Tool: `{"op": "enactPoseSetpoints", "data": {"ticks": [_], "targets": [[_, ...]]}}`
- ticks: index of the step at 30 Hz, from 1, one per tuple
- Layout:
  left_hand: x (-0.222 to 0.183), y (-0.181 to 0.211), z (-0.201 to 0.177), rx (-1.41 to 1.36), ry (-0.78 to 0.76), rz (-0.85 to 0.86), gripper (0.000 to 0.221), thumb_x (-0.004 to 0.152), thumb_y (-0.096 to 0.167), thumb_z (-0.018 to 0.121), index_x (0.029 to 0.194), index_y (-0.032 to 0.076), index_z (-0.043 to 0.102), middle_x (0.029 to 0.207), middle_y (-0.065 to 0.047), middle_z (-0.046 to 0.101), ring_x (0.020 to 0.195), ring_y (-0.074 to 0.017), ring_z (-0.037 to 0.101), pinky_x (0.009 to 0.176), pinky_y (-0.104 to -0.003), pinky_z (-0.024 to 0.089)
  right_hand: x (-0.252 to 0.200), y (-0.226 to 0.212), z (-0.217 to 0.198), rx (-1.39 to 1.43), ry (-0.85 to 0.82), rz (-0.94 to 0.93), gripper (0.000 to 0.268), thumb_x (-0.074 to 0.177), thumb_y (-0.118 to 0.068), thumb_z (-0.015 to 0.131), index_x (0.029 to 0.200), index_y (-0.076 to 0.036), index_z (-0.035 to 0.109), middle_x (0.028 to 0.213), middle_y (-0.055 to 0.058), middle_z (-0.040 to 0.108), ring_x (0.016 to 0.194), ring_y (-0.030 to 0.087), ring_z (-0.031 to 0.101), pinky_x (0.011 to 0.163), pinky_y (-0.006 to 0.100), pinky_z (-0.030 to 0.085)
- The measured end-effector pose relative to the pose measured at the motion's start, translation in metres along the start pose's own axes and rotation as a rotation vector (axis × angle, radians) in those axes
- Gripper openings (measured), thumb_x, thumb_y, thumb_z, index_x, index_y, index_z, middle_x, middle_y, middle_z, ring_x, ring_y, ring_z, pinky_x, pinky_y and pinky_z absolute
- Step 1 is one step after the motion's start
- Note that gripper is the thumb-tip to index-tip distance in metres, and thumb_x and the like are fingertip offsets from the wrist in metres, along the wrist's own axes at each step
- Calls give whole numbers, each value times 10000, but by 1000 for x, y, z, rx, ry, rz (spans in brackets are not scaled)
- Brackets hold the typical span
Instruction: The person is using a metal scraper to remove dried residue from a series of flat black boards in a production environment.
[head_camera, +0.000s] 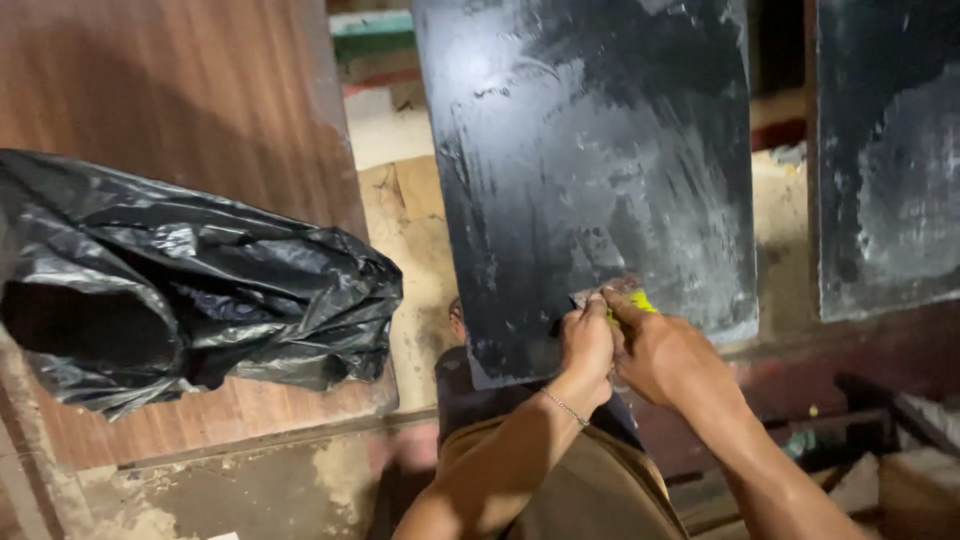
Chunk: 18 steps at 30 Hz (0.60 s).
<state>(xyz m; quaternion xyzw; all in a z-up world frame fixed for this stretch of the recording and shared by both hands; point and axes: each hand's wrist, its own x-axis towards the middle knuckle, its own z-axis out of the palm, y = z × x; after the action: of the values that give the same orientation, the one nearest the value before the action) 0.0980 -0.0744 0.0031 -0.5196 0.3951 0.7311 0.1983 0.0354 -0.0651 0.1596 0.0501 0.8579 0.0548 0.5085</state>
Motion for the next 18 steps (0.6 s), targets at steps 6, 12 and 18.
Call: {"op": "enactPoseSetpoints", "data": {"ticks": [6, 12, 18], "targets": [[36, 34, 3, 138, 80, 98, 617, 992, 450, 496, 499, 97, 609, 433, -79, 551, 384, -234, 558, 378, -335, 414, 22, -20, -22, -21, 70, -98, 588, 908, -492, 513, 1490, -408, 521, 1310, 202, 706, 1282, 379, 637, 1081, 492, 529], [23, 52, 9, -119, -31, 132, 443, 1067, 418, 460, 833, 70, 603, 548, -68, 556, 376, -199, 538, 310, -306, 392, 22, 1, -25, 73, 176, -264, 563, 974, -437, 474, 1532, -364, 473, 1340, 226, 678, 1290, 411, 622, 1085, 520, 524], [15, -45, 0, -101, -103, 57, 383, 1070, 362, 465, 832, 105, 622, 490, -45, 515, 338, -146, 446, 342, -263, 292, -3, 33, 32, -49, 117, -155, 656, 976, -437, 469, 1605, -445, 283, 1326, 217, 619, 1224, 428, 663, 1041, 509, 565]]}}
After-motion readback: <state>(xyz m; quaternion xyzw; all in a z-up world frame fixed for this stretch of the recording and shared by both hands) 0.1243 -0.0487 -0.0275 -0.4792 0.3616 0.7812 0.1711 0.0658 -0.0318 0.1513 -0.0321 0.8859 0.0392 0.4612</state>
